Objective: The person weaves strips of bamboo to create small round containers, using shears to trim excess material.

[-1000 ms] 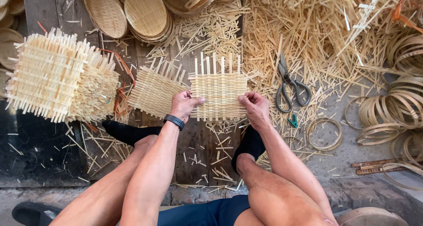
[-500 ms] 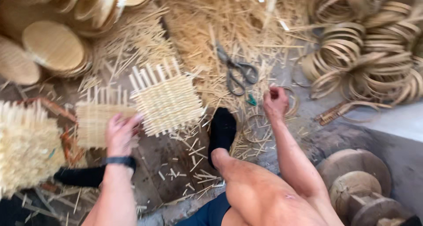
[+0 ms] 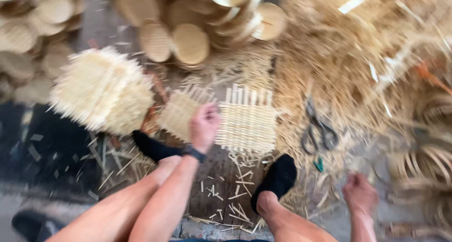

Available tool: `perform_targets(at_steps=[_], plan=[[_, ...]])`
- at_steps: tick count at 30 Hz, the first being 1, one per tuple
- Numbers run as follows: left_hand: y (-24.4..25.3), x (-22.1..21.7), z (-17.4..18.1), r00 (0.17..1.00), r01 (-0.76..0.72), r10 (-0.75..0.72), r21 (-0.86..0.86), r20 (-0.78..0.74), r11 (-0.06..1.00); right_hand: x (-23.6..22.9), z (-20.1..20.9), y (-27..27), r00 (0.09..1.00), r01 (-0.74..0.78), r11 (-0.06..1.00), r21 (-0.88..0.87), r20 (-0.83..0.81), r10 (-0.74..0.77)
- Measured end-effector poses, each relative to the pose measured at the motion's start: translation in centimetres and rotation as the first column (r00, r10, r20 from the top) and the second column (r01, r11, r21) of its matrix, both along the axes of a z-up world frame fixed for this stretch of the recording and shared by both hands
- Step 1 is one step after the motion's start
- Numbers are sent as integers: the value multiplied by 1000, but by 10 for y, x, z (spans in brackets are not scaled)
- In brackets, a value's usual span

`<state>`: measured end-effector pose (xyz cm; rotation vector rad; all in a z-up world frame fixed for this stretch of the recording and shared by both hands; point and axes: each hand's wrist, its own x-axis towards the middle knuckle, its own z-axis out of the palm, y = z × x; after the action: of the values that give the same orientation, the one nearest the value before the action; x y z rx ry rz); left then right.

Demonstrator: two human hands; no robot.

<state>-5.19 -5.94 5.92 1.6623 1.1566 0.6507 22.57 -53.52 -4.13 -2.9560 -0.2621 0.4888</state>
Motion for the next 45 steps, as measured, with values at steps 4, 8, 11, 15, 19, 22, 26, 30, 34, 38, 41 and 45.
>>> perform_targets(at_steps=[4,8,11,15,19,22,26,30,34,38,41,45], plan=[[-53,58,79,853,365,-488,457,185,811,12,98,76,965,-236,755,612,58,254],[-104,92,138,696,545,-689,475,202,691,-3,220,161,793,-71,432,899,-212,571],[-113,91,157,747,493,-332,-145,576,858,-21,293,214,803,-339,531,777,-54,593],[-108,77,170,768,500,-128,-462,628,732,-60,349,258,541,-802,306,514,407,736],[-91,54,177,776,509,113,-722,621,469,-69,364,284,410,-890,246,383,441,798],[-77,45,180,687,438,351,-748,636,498,-70,362,296,701,-605,496,623,121,702],[-58,35,183,400,313,731,-832,553,458,-79,362,304,783,-157,534,831,-225,580],[-45,25,192,377,489,588,-693,716,530,-102,352,311,824,-267,442,856,-35,566],[-28,13,205,651,583,163,-626,741,518,-97,356,315,717,-660,381,647,392,577],[-37,22,207,714,485,187,-669,674,563,-96,356,320,512,-842,252,477,559,652],[-40,26,196,714,494,208,-691,669,528,-100,344,325,436,-889,211,407,607,665],[-35,24,192,731,506,167,-690,661,517,-96,337,332,412,-885,185,428,533,739]])
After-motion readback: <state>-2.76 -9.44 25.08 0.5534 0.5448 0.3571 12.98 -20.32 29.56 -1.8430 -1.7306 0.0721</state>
